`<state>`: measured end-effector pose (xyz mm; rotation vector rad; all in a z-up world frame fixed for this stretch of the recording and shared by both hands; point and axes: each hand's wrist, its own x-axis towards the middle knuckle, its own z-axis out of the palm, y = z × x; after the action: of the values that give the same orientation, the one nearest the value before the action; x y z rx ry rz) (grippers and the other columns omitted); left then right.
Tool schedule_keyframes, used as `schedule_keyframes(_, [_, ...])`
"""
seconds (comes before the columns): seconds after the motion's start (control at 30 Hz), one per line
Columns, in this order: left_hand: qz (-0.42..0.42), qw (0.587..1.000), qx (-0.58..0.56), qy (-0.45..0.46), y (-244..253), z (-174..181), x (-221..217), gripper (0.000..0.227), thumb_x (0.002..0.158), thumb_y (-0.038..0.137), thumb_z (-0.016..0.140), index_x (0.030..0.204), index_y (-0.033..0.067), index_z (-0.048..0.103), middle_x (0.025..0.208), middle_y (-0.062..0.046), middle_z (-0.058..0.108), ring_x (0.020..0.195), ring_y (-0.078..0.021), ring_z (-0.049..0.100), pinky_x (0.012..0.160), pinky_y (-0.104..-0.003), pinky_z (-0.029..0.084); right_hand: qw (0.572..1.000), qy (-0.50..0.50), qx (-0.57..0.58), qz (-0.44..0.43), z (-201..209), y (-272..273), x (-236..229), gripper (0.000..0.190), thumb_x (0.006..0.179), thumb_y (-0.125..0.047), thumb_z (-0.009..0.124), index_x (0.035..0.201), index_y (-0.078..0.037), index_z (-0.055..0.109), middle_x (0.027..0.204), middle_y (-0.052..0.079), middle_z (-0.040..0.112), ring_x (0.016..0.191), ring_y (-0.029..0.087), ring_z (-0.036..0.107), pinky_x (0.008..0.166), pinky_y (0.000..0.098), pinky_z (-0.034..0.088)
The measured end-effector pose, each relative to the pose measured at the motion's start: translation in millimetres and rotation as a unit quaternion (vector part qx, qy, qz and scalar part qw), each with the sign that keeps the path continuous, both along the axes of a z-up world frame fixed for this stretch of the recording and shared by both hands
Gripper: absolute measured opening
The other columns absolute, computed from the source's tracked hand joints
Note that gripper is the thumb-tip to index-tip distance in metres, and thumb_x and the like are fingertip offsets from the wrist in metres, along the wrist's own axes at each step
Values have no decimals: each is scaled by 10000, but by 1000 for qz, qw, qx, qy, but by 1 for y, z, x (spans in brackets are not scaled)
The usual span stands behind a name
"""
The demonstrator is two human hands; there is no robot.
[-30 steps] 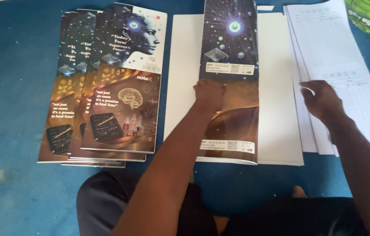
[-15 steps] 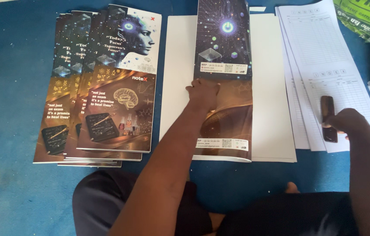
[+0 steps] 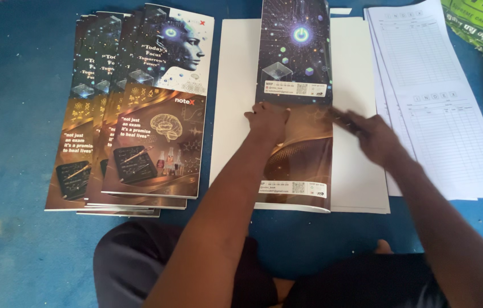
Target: The person sits on the floor and assembles notebooks by placing a printed cover sheet onto a stack of blank pages. They smooth the cover, use a small wooden block to press along the spine, and then move the finished notebook to a growing stack on the left.
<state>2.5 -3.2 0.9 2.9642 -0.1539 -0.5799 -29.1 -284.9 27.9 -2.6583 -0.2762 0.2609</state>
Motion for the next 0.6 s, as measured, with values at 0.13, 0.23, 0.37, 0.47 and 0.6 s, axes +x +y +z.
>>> schedule_keyframes(0.13, [10,1000,-14,-16,1,-1,0,696,907,232,659,1530,433,423,1576,-251,318,1451,-480,282,1116,-689,283,996,-73,-12,47,1,34,-10,544,910,-75,642,1429,-236,621,1073,220,601,985,380,634,908,464,530])
schedule_keyframes(0.23, [10,999,-28,-32,1,-5,-4,666,917,215,650,1519,421,454,1569,-241,348,1445,-485,299,1121,-695,279,995,-88,3,55,-8,40,-14,481,889,-148,721,1360,-228,663,1053,178,588,967,363,625,889,456,529])
schedule_keyframes(0.37, [9,998,-41,-46,4,-7,-4,607,938,206,629,1494,404,490,1545,-237,379,1439,-486,303,1133,-724,234,992,-117,9,47,-21,43,-19,492,891,-137,720,1375,-211,671,1046,175,597,966,351,624,885,449,533])
schedule_keyframes(0.47, [6,998,-45,-49,3,-6,-2,576,957,210,617,1484,407,495,1539,-251,368,1432,-491,291,1133,-743,195,989,-144,28,26,-28,41,-17,501,893,-132,725,1386,-206,675,1041,184,600,967,356,623,894,447,534])
schedule_keyframes(0.6, [7,997,-53,-57,4,-8,-3,577,974,233,640,1505,407,497,1553,-231,403,1447,-488,324,1146,-724,239,986,-159,42,-4,-37,44,-3,489,897,-140,731,1380,-186,678,1060,190,618,999,357,633,922,438,536])
